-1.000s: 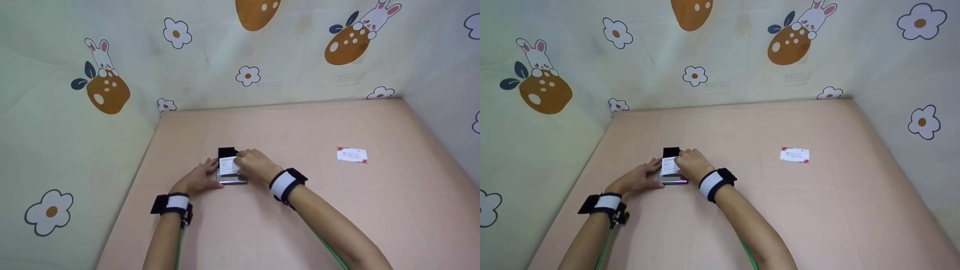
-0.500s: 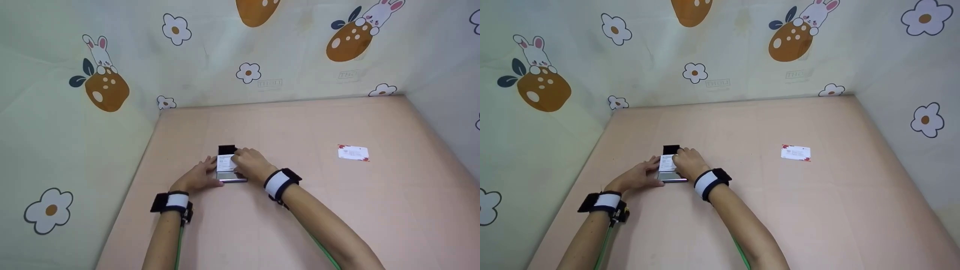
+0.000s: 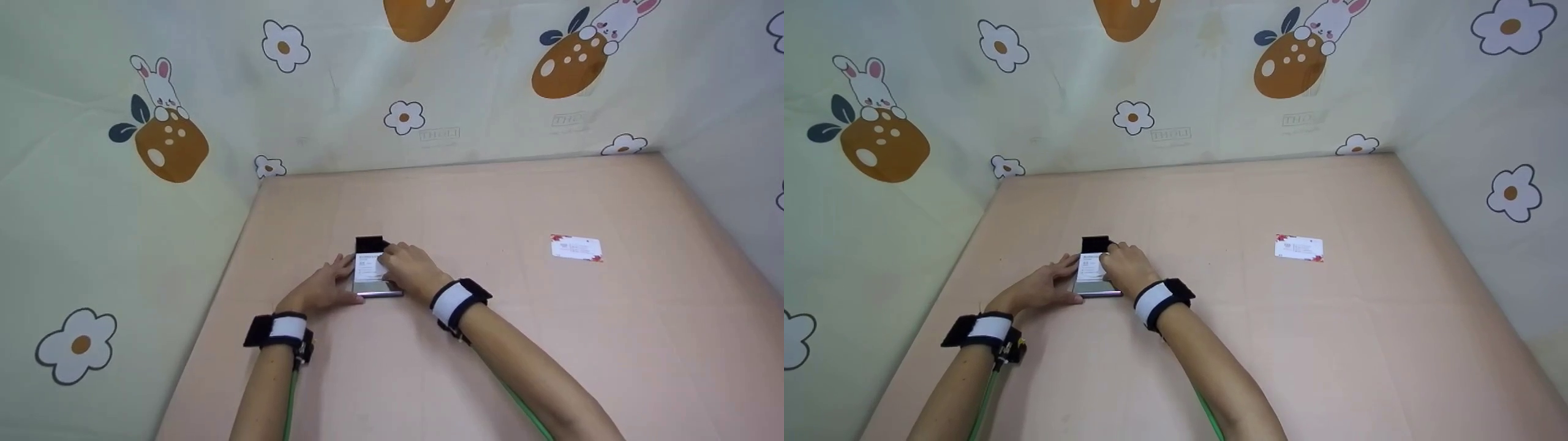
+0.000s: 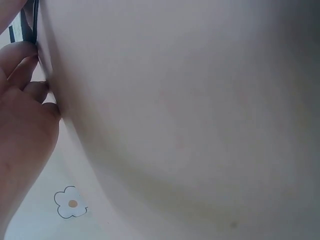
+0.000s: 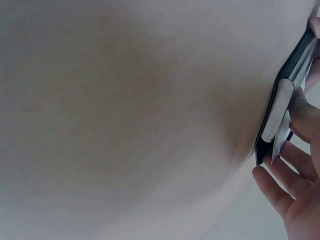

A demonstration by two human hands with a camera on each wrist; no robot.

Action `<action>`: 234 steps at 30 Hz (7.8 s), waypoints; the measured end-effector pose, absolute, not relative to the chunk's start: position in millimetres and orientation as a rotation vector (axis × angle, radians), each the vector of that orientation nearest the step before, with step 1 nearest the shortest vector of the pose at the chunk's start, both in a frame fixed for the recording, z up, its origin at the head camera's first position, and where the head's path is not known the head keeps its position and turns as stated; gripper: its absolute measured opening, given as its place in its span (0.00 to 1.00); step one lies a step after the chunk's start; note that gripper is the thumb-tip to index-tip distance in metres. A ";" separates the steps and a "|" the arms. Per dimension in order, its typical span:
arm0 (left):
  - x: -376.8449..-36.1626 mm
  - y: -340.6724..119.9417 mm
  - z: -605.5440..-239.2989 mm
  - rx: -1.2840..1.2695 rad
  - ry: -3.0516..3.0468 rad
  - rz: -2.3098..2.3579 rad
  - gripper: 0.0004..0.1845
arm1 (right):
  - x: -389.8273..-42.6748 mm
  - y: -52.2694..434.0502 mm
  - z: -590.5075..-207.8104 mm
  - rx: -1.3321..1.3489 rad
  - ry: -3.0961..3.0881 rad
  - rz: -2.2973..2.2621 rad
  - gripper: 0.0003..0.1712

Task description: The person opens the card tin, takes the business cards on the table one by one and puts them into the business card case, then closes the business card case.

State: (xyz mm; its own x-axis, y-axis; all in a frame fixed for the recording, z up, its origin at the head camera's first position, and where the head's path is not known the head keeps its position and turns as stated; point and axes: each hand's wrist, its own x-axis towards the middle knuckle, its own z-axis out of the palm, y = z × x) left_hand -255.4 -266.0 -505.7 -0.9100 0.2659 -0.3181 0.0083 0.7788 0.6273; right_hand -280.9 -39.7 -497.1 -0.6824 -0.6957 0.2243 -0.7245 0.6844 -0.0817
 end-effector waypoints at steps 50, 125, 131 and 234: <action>-256.5 -264.7 -504.3 0.250 2.584 0.925 0.50 | -249.3 -27.7 -494.6 1.355 -2.757 0.431 0.16; -255.9 -265.8 -503.2 0.208 2.571 0.866 0.53 | -282.3 252.6 -485.9 0.646 -3.102 0.400 0.38; -255.8 -266.5 -503.3 0.228 2.569 0.882 0.52 | -280.1 274.5 -486.6 0.544 -3.183 0.425 0.38; -256.6 -268.5 -508.8 0.268 2.579 0.891 0.50 | -267.6 286.4 -482.9 0.458 -3.179 0.541 0.35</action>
State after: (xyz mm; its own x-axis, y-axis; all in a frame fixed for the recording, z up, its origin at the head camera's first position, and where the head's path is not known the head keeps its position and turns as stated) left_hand -256.6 -268.5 -508.8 -0.9029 0.3031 -0.3048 0.0502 0.7786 0.6255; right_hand -267.6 286.4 -482.9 -0.9538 -0.2930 -0.0664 -0.2546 0.9056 -0.3394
